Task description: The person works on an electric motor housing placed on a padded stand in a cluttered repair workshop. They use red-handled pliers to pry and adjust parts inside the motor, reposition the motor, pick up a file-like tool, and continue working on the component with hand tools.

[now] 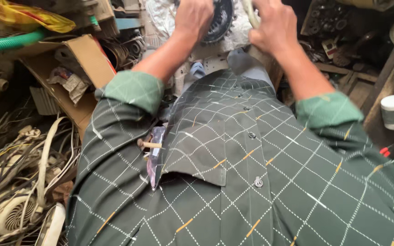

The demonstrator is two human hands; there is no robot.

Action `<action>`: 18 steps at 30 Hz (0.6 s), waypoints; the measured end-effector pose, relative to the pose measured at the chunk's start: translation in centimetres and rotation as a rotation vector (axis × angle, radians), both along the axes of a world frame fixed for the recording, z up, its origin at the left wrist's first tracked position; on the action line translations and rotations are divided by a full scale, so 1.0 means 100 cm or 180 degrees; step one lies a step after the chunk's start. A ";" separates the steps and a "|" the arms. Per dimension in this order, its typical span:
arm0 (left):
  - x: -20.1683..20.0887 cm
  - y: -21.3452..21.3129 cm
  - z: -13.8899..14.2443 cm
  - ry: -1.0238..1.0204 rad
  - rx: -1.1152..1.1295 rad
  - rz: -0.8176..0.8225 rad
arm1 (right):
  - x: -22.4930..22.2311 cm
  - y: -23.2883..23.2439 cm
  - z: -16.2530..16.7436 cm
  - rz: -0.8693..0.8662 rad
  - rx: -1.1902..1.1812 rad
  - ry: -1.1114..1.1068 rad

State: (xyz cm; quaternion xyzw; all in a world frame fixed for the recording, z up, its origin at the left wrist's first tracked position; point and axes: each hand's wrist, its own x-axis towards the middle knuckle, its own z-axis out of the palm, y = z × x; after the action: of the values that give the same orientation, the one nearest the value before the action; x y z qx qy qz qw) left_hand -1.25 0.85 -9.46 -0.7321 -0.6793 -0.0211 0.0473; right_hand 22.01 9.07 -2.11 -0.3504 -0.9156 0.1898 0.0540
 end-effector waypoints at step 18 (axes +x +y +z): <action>-0.001 -0.058 0.015 0.0234 -0.0561 -0.0157 | 0.004 -0.004 0.006 0.0132 0.0202 -0.0651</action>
State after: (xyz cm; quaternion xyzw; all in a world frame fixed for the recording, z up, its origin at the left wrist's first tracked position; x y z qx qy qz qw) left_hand -1.36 -4.98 -7.93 -0.7501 -0.6581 0.0645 0.0071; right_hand 22.39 8.70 -1.50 -0.3470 -0.9289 0.1250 -0.0325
